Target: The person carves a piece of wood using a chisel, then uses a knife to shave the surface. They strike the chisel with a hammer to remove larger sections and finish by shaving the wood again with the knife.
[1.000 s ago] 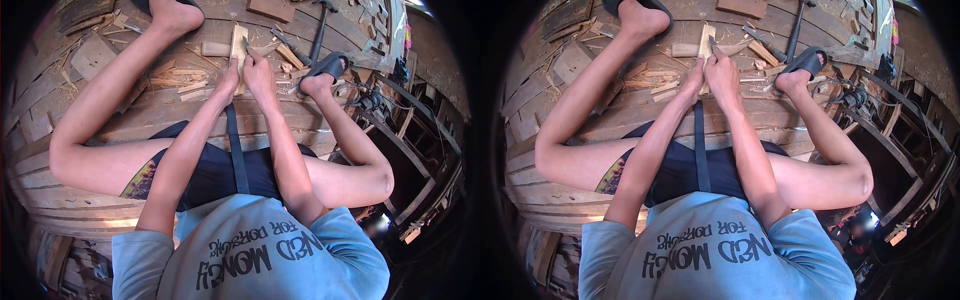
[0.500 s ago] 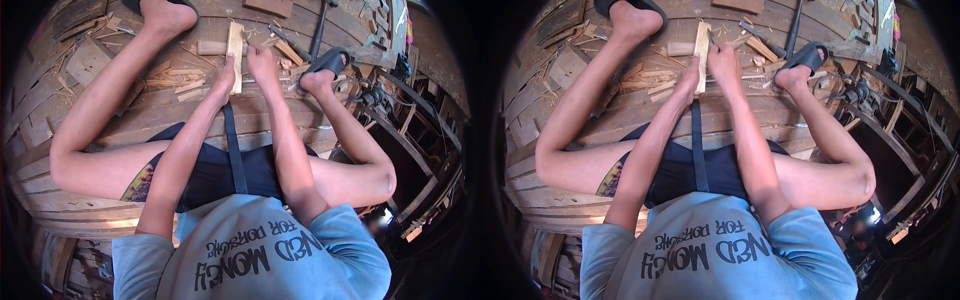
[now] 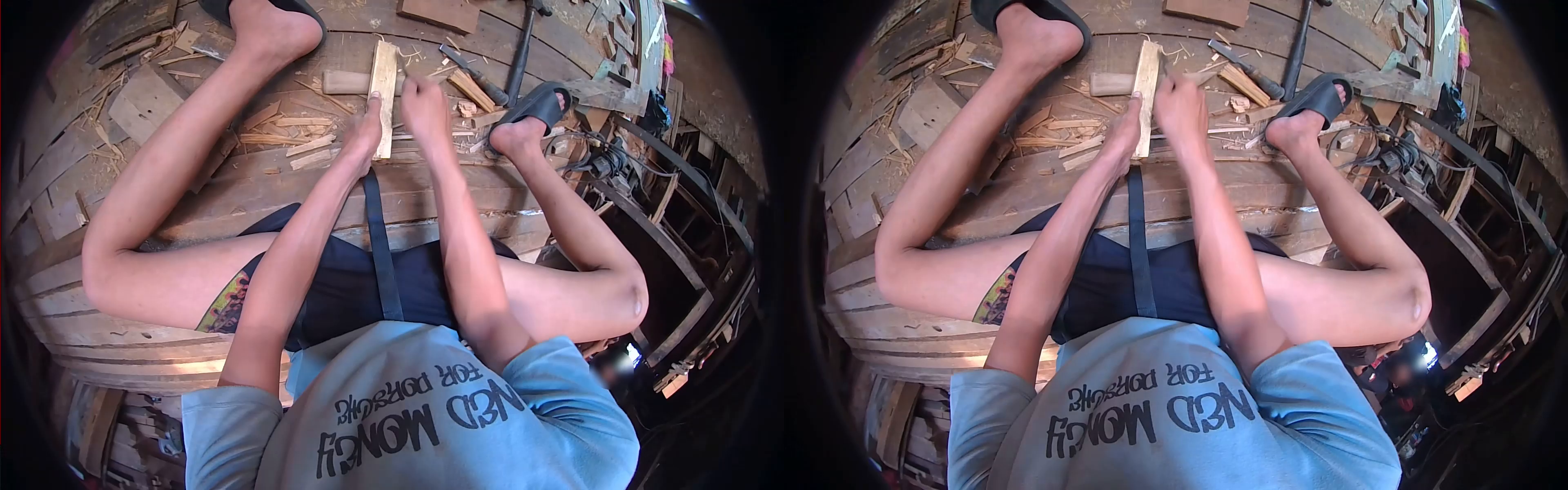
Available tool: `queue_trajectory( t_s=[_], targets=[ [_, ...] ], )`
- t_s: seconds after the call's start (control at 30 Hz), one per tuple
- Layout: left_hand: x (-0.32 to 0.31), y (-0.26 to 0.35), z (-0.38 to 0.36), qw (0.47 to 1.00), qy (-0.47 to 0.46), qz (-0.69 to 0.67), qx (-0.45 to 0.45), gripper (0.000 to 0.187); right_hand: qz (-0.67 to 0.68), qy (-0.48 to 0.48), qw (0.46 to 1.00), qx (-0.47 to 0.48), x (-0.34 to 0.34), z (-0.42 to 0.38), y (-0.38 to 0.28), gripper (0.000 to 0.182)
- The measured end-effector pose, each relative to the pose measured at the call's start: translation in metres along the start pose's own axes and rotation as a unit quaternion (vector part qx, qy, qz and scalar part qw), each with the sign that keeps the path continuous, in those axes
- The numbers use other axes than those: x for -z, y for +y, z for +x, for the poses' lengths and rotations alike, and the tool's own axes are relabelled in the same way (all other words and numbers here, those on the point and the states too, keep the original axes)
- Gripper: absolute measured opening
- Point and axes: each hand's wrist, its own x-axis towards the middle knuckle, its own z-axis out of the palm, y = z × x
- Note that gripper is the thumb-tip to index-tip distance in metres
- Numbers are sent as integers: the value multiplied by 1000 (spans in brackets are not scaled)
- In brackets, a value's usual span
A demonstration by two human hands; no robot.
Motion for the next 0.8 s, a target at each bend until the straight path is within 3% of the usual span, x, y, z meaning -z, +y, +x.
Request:
queue_trajectory(
  t_s=[0.1,0.13,0.23,0.3,0.37,0.53,0.8],
  targets=[
    [10,6,-6,996,-63,-39,45,85,-28,-66,997,-42,0,21,13,39],
    [17,14,-12,994,-80,-52,59,85,-39,-39,998,11,-5,11,20,38],
    [2,-4,5,1000,14,19,0,86,-9,-7,1000,-5,1,-20,16,37],
    [-1,-11,11,1000,8,6,-20,86,-19,-10,999,-29,15,-24,0,37],
    [9,3,0,994,-77,-46,61,85,11,-12,999,-35,22,-29,-9,38],
    [10,2,2,999,-35,-20,5,87,-9,-18,1000,-11,13,-47,-2,39],
    [7,3,4,995,-75,-15,69,85,-30,-65,997,-44,23,-51,-7,40]
  ],
)
